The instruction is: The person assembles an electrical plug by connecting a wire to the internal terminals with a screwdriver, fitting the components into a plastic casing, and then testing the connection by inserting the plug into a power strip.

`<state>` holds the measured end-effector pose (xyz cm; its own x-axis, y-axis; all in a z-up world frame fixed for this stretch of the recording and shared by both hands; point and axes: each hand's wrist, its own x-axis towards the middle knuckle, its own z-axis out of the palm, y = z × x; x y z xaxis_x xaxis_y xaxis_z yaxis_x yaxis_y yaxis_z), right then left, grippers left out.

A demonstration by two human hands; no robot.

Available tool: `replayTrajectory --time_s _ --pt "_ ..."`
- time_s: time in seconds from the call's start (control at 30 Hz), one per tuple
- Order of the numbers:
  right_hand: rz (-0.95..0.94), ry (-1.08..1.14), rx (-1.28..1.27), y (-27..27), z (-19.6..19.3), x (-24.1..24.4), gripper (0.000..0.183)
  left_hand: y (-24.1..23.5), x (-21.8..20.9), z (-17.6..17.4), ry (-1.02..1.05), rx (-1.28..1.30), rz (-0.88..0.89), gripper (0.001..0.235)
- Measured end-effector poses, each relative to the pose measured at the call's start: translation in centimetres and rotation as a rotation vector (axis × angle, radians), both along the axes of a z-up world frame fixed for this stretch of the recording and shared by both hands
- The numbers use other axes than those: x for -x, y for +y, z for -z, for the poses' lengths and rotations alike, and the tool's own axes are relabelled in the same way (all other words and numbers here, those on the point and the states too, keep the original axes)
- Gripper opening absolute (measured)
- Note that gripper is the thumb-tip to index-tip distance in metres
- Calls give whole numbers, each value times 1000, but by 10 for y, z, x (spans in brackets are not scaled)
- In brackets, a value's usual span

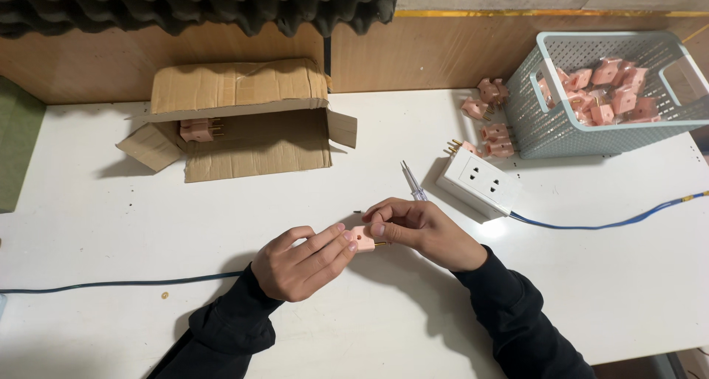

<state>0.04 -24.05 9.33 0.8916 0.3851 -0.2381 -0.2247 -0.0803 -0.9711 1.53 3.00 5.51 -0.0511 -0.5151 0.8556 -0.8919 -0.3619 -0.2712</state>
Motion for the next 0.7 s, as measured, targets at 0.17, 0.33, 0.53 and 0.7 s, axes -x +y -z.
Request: replayTrajectory --time_s 0.17,0.33,0.53,0.7 --pt "-3 44 -29 -2 2 -3 14 3 1 -5 1 -85 25 11" --pt "-83 125 -18 -4 6 -4 13 -2 4 -5 -15 -136 80 13" --pt "-103 232 -150 1 4 -1 13 0 3 -5 -36 -128 60 9" --pt "-29 40 -165 5 16 0 41 -8 -2 6 -4 0 35 12"
